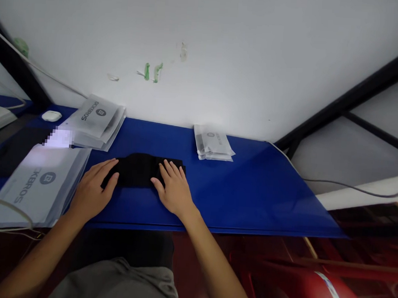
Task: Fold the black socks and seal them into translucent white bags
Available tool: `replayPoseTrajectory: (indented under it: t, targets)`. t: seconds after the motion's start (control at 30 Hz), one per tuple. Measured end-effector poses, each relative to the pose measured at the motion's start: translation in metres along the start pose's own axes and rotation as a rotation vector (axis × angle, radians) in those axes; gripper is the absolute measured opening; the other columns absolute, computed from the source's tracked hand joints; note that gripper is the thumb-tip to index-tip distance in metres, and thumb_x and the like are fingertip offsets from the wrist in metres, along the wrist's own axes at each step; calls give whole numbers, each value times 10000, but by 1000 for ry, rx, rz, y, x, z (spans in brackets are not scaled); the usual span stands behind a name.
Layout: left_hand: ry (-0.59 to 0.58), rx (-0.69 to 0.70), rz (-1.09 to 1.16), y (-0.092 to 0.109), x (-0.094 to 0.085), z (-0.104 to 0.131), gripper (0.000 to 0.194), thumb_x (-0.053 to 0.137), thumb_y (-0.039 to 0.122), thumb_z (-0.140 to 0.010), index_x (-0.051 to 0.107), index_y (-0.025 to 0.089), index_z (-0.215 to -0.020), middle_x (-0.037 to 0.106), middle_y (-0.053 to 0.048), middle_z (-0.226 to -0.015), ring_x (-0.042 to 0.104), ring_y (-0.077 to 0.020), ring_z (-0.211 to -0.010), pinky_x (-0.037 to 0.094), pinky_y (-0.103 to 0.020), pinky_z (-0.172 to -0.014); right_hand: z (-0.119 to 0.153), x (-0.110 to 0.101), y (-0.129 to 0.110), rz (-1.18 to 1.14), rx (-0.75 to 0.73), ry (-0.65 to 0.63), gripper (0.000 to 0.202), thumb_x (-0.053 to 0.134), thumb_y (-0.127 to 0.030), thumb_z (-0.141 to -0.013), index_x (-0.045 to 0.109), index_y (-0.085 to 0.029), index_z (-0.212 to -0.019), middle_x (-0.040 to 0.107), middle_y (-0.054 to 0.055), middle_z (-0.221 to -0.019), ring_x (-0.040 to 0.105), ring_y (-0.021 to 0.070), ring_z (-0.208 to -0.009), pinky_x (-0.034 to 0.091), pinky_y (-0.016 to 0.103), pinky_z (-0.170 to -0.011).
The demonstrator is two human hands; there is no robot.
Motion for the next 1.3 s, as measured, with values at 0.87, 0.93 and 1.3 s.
replayPoseTrajectory:
  t: [0.87, 0.93, 1.3]
  targets:
    - [19, 2, 31, -4, 3, 1, 376, 409, 321, -938, 546, 154, -1246, 624, -130, -1221, 570, -250, -1150, 468, -444, -987, 49, -48, 83, -9, 463, 316, 577, 547, -648, -782, 643, -129, -1015, 662, 148, -1003, 618, 305, -971, 491, 453, -851]
    - [19, 0, 29, -4, 2, 1, 374, 413, 317, -936, 548, 152, -1243, 625, -130, -1218, 572, -251, -1147, 470, -444, -983, 47, -44, 82, 16, 565, 227, 619, 576, -658, -747, 618, -120, -1049, 662, 149, -996, 626, 315, -948, 494, 436, -799]
    - [24, -13, 31, -5, 1, 1, 370, 410, 293, -933, 549, 149, -1244, 626, -130, -1209, 574, -248, -1142, 469, -444, -988, 33, -41, 82, -164, 643, 184, 232, 637, -420, -690, 527, -217, -719, 640, 30, -718, 606, 217, -701, 395, 297, -593]
Point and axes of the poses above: each hand's wrist, its own z-axis away from the middle knuckle, its own x-axis out of the palm, y = z × x, the point moved 7 cm from there along -z, towards the middle knuckle
